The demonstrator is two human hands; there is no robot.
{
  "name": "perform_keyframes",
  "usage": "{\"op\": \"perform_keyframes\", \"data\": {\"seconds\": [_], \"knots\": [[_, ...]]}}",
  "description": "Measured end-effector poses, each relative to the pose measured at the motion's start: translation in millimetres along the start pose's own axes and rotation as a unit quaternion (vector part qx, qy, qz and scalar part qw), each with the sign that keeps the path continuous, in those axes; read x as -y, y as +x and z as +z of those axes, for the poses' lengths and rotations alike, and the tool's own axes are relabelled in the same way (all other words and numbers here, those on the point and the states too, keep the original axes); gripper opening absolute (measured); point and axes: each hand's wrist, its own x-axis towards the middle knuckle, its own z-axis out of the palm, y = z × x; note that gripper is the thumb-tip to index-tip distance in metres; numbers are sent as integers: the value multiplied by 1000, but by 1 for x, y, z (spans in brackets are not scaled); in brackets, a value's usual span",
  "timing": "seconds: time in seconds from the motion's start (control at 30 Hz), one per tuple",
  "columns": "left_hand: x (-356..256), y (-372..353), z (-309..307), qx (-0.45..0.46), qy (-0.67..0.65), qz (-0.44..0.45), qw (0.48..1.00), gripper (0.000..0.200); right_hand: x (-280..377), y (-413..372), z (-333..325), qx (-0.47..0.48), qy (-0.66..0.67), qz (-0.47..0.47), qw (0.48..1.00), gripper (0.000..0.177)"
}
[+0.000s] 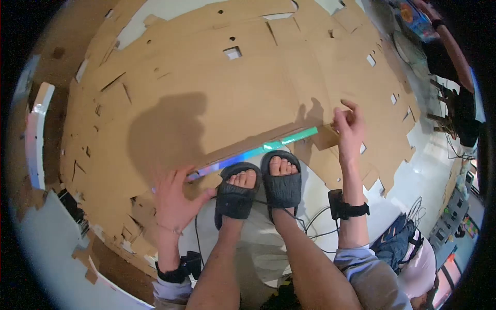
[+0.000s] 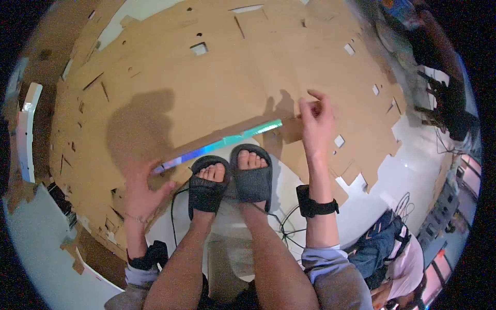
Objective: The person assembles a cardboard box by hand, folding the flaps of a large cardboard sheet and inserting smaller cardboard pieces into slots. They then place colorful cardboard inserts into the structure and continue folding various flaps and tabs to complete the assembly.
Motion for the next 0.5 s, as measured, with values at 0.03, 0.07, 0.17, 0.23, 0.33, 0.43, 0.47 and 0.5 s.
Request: {"op": "perform_keyframes", "data": {"seconds": [0.03, 0.07, 0.17, 0.23, 0.33, 0.43, 0.47, 0.5], "knots": [[2, -11, 0, -30, -9, 8, 999, 48, 2, -2, 8, 60, -15, 6, 998, 28], [3, -22, -6, -12, -53, -78, 995, 43, 4, -3, 16, 121, -30, 11, 992, 30], [17, -58, -17, -86, -202, -236, 947, 23, 13, -8, 17, 289, -44, 65, 954, 33], [66, -78, -5, -231, -323, -256, 881, 13, 2, -7, 4, 385, -38, 74, 919, 40], [124, -101, 8, -317, -451, -324, 769, 11, 2, -14, -27, 538, 110, 138, 824, 53], [165, -108, 51, -326, -498, -302, 744, 12, -20, -19, -37, 538, 221, 189, 791, 52], [169, -109, 56, -319, -531, -310, 721, 13, -29, -19, -40, 501, 236, 198, 809, 51], [172, -110, 62, -312, -562, -320, 696, 14, -39, -15, -39, 406, 175, 185, 877, 47]]}}
